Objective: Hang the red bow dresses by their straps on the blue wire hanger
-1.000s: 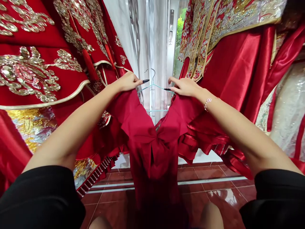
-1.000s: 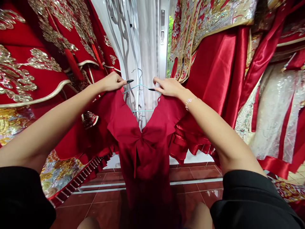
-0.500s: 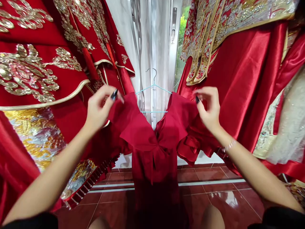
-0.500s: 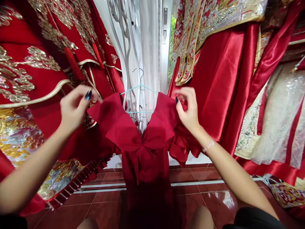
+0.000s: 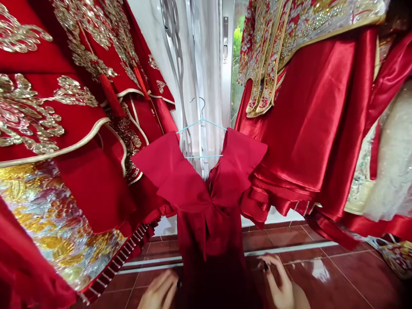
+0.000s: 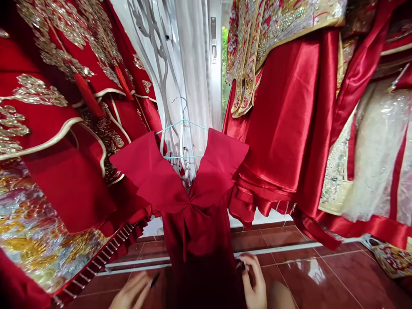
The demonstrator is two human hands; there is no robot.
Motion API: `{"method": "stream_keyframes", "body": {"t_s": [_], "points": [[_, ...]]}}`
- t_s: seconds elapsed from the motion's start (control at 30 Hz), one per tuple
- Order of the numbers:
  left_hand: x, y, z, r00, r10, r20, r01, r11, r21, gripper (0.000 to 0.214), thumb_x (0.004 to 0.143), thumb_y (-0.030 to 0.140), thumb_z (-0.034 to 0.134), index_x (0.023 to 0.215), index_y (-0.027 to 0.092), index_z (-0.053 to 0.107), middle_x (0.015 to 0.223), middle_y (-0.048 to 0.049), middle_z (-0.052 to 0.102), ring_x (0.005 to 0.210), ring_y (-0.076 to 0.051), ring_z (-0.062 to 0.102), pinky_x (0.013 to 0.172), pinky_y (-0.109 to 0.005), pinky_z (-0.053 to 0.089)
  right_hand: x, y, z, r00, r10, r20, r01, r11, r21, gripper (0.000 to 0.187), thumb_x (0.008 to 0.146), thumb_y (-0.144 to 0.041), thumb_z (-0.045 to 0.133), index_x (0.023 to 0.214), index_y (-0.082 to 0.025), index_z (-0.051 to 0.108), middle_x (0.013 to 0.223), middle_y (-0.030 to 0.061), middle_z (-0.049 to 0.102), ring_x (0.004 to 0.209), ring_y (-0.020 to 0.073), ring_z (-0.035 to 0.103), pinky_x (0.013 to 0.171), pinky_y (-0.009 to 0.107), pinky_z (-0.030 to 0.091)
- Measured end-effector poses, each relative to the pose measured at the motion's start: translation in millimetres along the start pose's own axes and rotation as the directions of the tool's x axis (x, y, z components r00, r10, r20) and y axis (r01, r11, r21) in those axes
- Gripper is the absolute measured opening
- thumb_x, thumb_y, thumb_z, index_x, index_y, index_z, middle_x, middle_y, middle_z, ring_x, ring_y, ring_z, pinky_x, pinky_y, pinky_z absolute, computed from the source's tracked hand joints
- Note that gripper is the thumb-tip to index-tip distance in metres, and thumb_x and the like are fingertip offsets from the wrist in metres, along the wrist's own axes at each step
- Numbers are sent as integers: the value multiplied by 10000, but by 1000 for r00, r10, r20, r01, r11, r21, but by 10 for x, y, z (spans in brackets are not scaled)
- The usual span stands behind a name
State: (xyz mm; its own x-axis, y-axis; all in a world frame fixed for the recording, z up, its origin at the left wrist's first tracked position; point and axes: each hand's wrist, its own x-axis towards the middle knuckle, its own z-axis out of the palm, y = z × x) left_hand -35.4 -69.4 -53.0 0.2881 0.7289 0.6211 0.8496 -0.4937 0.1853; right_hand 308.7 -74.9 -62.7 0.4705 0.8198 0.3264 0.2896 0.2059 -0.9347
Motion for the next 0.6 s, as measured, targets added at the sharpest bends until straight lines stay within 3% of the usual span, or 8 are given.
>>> {"method": "stream_keyframes", "body": {"t_s": [0.1,0.23,0.3,0.37,0.43,0.47,0.53,0.6], "points": [[504,151,-219,995,5,-103,-15,995,-97,451,813,280,453,1005,528,778,842,-20,794,761,-291,772,628,-407,684,153,-278,182,996,-61,64,60,998,18,243,766,-511,498,765,-566,735,867,32,739,955,397,730,862,644,559],[1227,311,-564,982,178,-56,-185,967,-175,420,894,297,424,1045,452,784,907,-63,786,869,-283,757,759,-442,663,577,-604,338,929,-226,292,285,942,-178,422,829,-489,339,837,-533,759,873,83,745,970,373,720,872,625,550],[1651,339,-787,975,200,-93,-211,968,-137,378,926,332,418,1005,393,783,986,-67,775,953,-297,733,848,-483,634,922,-868,376,834,-391,390,494,844,-209,486,864,-432,284,908,-530,758,929,54,759,995,350,712,892,632,544],[2136,341,-1009,977,179,-118,-186,982,-46,383,971,314,375,984,283,756,996,-94,755,971,-283,708,912,-483,595,1326,-1241,428,688,-577,440,698,691,-187,525,910,-324,259,1048,-489,738,1108,23,747,1111,301,683,960,598,536],[2640,327,-1189,969,192,-154,-179,979,94,391,974,279,337,1007,190,717,972,-132,723,957,-275,679,899,-461,570,1727,-1695,508,556,-681,477,821,540,-186,538,938,-217,259,1260,-316,678,1364,78,635,1300,249,576,1042,502,518],[2876,316,-1257,966,219,-141,-192,965,181,386,973,269,333,1026,168,702,988,-142,710,979,-279,663,901,-454,554,1907,-1931,555,486,-716,501,869,454,-196,528,945,-199,266,1315,-245,640,1421,108,588,1318,245,556,1004,463,539],[3273,280,-1355,956,293,-23,-268,900,344,378,974,274,339,998,152,695,982,-150,690,981,-288,648,884,-438,533,2207,-2371,642,378,-690,617,926,277,-258,508,956,-208,303,1394,-220,559,1489,112,524,1297,258,557,870,403,565],[3537,214,-1428,933,324,154,-358,815,455,389,979,290,341,896,157,697,931,-141,677,936,-282,647,832,-403,524,2425,-2709,699,335,-588,736,938,135,-318,461,980,-248,324,1377,-217,556,1426,121,574,1206,267,600,784,362,533]]}}
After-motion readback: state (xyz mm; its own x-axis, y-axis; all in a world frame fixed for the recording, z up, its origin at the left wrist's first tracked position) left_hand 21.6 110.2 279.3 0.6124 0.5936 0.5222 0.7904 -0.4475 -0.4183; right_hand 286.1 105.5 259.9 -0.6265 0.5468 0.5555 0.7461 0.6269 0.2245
